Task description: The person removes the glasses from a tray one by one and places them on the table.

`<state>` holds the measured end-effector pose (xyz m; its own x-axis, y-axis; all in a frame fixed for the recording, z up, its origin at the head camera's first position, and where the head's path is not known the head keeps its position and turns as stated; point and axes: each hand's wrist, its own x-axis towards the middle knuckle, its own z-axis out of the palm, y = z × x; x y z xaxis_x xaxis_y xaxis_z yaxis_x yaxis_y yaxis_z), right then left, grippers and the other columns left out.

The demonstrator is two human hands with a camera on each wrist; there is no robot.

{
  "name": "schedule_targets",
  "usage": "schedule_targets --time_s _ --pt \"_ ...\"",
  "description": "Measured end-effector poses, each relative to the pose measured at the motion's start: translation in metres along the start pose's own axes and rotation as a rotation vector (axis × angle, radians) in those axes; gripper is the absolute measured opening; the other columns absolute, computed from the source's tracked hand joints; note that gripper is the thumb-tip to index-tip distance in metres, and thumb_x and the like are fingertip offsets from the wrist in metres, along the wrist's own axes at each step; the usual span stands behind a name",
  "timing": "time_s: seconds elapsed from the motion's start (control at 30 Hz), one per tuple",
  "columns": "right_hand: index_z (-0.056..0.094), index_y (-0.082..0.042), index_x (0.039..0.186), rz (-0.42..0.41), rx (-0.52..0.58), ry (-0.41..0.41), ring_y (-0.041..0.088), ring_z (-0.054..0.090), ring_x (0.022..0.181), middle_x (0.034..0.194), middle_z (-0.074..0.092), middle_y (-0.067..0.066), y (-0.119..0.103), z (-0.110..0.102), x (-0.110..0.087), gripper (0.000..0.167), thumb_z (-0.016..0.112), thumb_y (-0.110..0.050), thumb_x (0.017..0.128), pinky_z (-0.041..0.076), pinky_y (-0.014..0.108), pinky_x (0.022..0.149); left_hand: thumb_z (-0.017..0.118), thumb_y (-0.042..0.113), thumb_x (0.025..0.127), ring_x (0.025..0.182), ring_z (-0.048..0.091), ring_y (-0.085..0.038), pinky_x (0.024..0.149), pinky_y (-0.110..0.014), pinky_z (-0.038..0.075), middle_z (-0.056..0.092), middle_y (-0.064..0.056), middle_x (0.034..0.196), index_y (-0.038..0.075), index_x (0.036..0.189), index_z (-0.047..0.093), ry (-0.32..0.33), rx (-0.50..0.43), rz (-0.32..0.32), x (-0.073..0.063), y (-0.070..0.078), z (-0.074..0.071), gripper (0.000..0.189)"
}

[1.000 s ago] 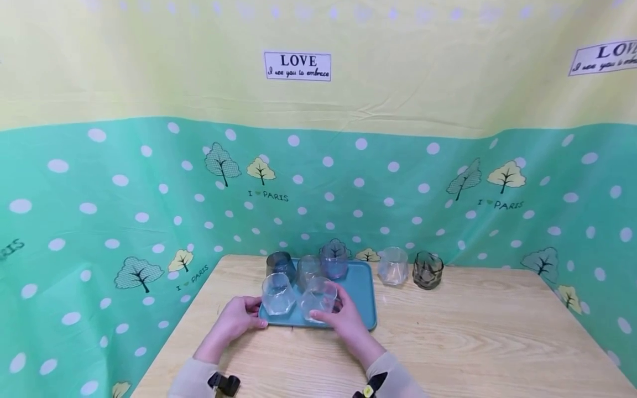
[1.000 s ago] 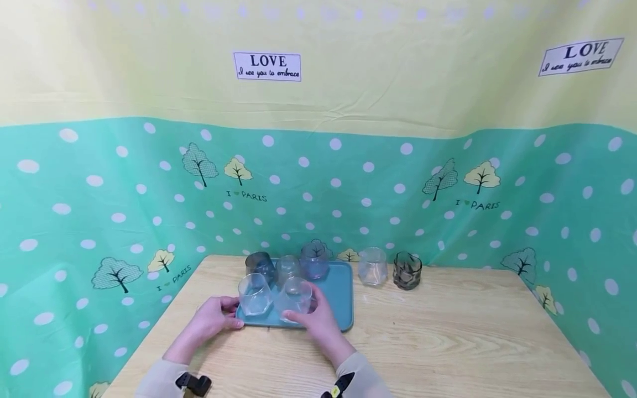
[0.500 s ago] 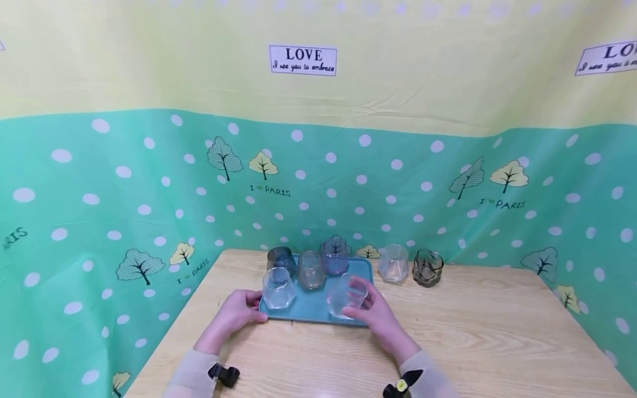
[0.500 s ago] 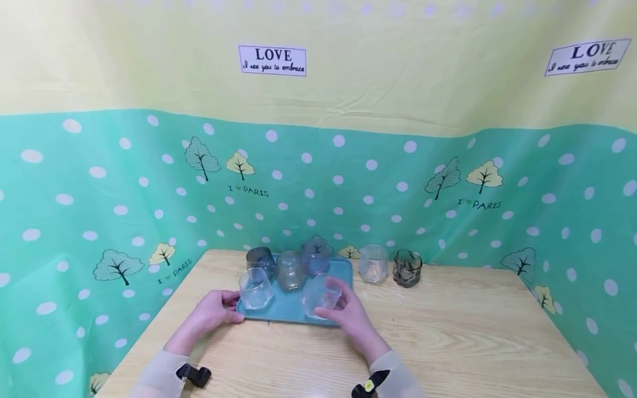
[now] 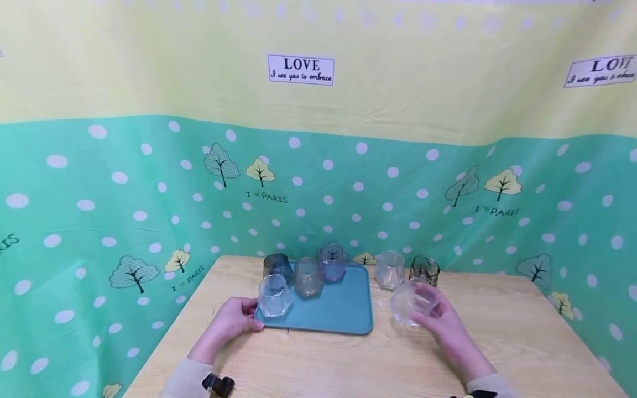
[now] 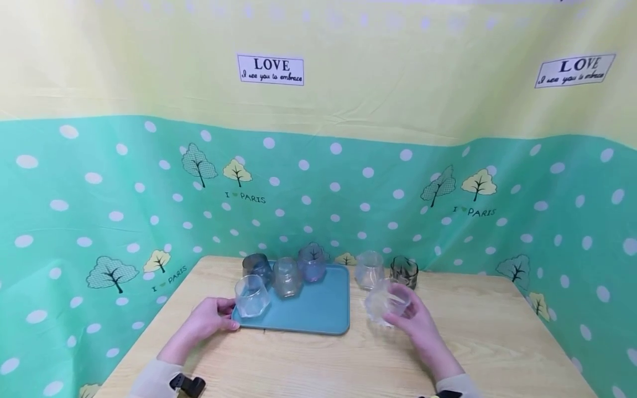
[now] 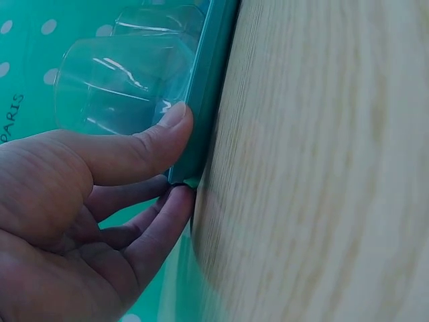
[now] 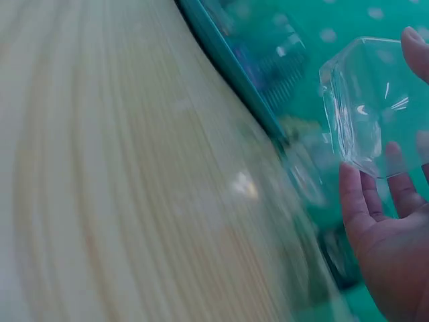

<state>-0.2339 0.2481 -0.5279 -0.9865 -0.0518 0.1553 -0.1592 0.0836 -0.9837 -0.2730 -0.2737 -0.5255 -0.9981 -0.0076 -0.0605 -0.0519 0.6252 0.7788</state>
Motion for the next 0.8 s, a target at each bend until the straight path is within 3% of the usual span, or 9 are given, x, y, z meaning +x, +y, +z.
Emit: schedule_targets --time_s 0.13,0.3,0.4,0.5,0.6,0.67,0.8 --pt "0.034 -0.007 0.164 0.018 0.009 0.035 0.002 0.06 0.123 0.148 0.054 -0.016 -0.002 -0.035 -0.01 0.075 0.072 -0.003 0.1 0.051 0.019 0.099 0.098 0.006 0.068 0.107 0.071 -0.028 0.104 -0.054 0.054 0.077 -0.012 0.116 -0.004 0.134 0.07 -0.007 -0.01 0.017 0.0 0.001 0.003 0.072" --pt "0.031 -0.009 0.166 0.037 0.006 0.082 -0.002 0.059 0.12 0.141 0.054 -0.024 -0.001 -0.07 -0.009 0.074 0.07 -0.005 0.103 0.051 0.015 0.096 0.098 0.006 0.068 0.109 0.071 -0.029 0.104 -0.055 0.054 0.077 -0.013 0.117 -0.004 0.134 0.07 -0.005 -0.01 0.007 -0.001 0.001 0.002 0.072" --pt "0.028 -0.013 0.168 0.088 0.016 0.135 -0.007 0.057 0.117 0.141 0.05 -0.023 0.003 -0.085 -0.007 0.078 0.071 -0.009 0.103 0.052 0.014 0.094 0.098 0.005 0.069 0.108 0.071 -0.028 0.103 -0.055 0.055 0.077 -0.012 0.116 -0.004 0.134 0.07 -0.003 -0.006 0.006 -0.002 -0.001 0.001 0.072" --pt "0.023 -0.016 0.171 0.177 0.015 0.193 -0.009 0.053 0.119 0.156 0.044 -0.006 0.006 -0.094 -0.004 0.084 0.073 -0.017 0.103 0.05 0.01 0.092 0.098 0.005 0.069 0.108 0.071 -0.027 0.103 -0.054 0.055 0.077 -0.012 0.117 -0.004 0.135 0.07 -0.005 -0.015 0.006 -0.001 -0.003 0.001 0.072" --pt "0.014 -0.017 0.173 0.265 -0.008 0.227 0.011 0.044 0.141 0.174 0.023 0.01 0.007 -0.099 0.0 0.094 0.075 -0.025 0.103 0.047 0.005 0.09 0.098 0.006 0.069 0.108 0.071 -0.028 0.103 -0.055 0.054 0.077 -0.013 0.117 -0.004 0.135 0.069 -0.004 -0.009 0.012 -0.001 -0.004 0.0 0.073" --pt "0.009 -0.017 0.173 0.306 -0.024 0.241 0.026 0.031 0.153 0.179 0.009 0.013 0.007 -0.1 0.004 0.098 0.076 -0.03 0.102 0.045 0.005 0.094 0.098 0.006 0.069 0.108 0.07 -0.028 0.103 -0.056 0.054 0.076 -0.013 0.117 -0.004 0.135 0.069 -0.002 -0.006 0.009 -0.001 -0.005 0.0 0.073" --pt "0.003 -0.019 0.173 0.343 -0.051 0.278 0.039 0.015 0.161 0.179 0.003 0.011 0.006 -0.103 0.014 0.105 0.078 -0.035 0.101 0.037 0.028 0.12 0.098 0.005 0.069 0.108 0.07 -0.028 0.103 -0.056 0.054 0.076 -0.012 0.117 -0.005 0.136 0.068 -0.006 -0.007 0.007 0.0 -0.006 -0.001 0.074"
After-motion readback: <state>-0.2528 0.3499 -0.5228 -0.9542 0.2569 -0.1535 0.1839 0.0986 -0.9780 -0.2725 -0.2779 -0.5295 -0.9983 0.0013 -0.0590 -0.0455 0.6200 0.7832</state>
